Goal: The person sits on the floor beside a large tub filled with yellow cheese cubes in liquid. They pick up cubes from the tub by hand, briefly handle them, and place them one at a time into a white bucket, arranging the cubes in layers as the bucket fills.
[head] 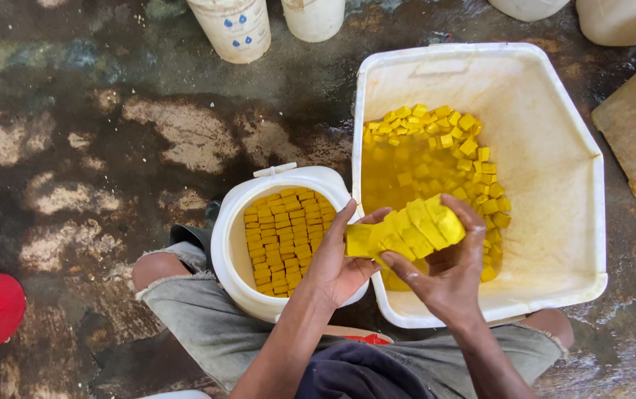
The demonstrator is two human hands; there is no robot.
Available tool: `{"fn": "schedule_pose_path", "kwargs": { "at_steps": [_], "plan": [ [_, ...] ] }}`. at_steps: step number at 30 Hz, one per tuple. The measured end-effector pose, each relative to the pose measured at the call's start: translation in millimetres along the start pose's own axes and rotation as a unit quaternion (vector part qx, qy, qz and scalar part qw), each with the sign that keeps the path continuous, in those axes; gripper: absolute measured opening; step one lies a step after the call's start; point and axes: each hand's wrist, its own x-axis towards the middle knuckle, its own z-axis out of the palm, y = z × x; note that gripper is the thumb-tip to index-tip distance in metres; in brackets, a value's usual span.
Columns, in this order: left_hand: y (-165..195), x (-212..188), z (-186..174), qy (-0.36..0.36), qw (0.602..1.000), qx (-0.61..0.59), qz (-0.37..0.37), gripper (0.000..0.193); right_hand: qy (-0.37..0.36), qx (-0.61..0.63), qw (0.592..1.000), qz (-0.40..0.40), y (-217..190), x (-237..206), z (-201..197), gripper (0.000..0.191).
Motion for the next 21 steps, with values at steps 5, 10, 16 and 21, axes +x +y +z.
{"fn": "schedule_pose_path", "kwargs": {
  "at_steps": [5,10,16,21],
  "plan": [
    [-9.6,-2.9,-5.5,-0.032,0.997,0.022,-0.067,0.071,-0.129,-0.148,0.967,-0.165,-4.4,11.6,-13.8,0.090],
    [-15.3,-14.4,-22.0,-0.059,0.992,0.004,-0.115,0.085,-0.234,-0.222,0.930,-0.178,-2.9,9.1,-16.3,0.091],
    [-27.3,-49.5,-30.0,-0.073,0.979,-0.012,-0.190,0.092,-0.148,0.029,0.976,0.156,8.3,-17.6,-18.2,0.104],
    [20.9,-75.4,-43.8,0.036,0.981,0.128,-0.141,0.087,-0.051,0.205,0.908,0.362,-5.6,12.0,-31.9,0.116]
  ]
}}
